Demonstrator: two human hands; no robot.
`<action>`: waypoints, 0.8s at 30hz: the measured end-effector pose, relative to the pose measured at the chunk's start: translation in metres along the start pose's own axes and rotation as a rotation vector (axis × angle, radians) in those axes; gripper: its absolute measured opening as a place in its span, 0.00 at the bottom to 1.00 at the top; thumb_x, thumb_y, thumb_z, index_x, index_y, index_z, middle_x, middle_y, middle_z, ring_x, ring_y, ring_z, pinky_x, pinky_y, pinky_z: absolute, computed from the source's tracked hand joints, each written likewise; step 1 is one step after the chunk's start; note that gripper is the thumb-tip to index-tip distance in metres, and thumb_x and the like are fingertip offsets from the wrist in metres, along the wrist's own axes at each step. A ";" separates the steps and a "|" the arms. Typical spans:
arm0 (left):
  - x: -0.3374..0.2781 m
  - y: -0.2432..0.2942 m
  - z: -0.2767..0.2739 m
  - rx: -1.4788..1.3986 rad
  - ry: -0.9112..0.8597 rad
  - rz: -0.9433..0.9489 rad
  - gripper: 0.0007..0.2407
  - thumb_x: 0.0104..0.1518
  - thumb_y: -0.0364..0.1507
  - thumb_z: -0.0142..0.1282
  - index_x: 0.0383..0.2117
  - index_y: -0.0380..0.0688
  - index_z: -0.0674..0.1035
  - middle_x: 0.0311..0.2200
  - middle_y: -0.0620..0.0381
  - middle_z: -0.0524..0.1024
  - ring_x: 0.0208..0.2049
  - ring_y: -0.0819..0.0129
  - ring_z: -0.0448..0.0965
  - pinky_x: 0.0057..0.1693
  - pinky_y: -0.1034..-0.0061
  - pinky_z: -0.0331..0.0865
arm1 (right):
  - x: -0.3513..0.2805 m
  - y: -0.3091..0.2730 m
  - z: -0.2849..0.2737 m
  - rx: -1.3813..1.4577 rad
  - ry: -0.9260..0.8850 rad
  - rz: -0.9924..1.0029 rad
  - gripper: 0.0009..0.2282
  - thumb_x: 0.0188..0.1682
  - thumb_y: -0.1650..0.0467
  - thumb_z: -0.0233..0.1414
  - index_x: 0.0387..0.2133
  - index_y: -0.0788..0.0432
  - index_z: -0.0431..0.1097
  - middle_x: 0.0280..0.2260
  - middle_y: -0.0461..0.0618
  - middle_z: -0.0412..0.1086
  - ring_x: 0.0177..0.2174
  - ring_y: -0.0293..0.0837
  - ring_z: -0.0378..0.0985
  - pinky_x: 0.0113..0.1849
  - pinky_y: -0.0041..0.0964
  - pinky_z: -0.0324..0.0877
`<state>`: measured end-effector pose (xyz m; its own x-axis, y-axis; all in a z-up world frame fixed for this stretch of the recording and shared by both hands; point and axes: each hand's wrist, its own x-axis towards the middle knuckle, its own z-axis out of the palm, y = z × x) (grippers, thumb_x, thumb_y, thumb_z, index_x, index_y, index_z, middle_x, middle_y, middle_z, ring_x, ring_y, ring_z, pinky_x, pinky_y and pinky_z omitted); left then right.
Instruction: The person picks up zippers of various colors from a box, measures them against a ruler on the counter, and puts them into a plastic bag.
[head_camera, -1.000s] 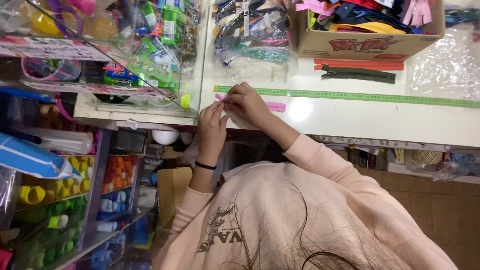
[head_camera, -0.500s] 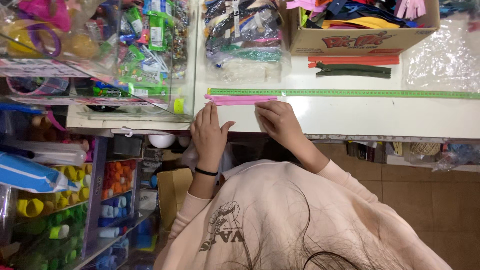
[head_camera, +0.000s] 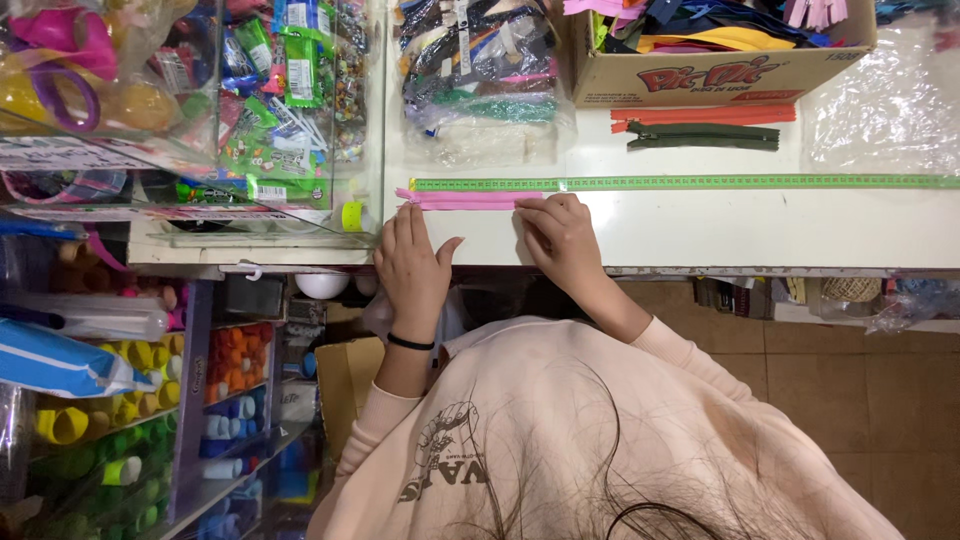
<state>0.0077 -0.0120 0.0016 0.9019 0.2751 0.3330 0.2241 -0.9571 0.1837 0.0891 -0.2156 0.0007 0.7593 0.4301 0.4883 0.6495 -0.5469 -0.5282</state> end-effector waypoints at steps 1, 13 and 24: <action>0.001 0.000 0.000 0.000 -0.001 0.000 0.30 0.53 0.51 0.53 0.54 0.39 0.71 0.52 0.50 0.69 0.53 0.55 0.68 0.47 0.60 0.66 | 0.001 0.000 0.000 0.000 0.000 0.001 0.07 0.46 0.74 0.54 0.36 0.54 0.76 0.39 0.42 0.75 0.40 0.44 0.70 0.39 0.36 0.62; 0.003 0.003 0.000 0.000 -0.021 -0.001 0.24 0.57 0.43 0.54 0.52 0.37 0.71 0.52 0.47 0.69 0.52 0.53 0.68 0.46 0.57 0.66 | 0.002 0.001 -0.011 0.176 0.158 0.078 0.05 0.43 0.78 0.54 0.29 0.57 0.76 0.33 0.45 0.75 0.35 0.46 0.71 0.38 0.35 0.66; 0.010 0.003 0.001 -0.023 0.073 0.057 0.14 0.56 0.28 0.57 0.48 0.39 0.72 0.40 0.53 0.71 0.41 0.59 0.73 0.41 0.67 0.69 | 0.002 0.018 0.001 0.069 -0.012 0.021 0.07 0.40 0.78 0.57 0.32 0.61 0.73 0.32 0.50 0.72 0.35 0.51 0.72 0.38 0.42 0.69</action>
<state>0.0174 -0.0119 0.0047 0.8833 0.2271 0.4101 0.1642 -0.9693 0.1831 0.1021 -0.2240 -0.0088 0.7730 0.4275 0.4687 0.6343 -0.5057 -0.5848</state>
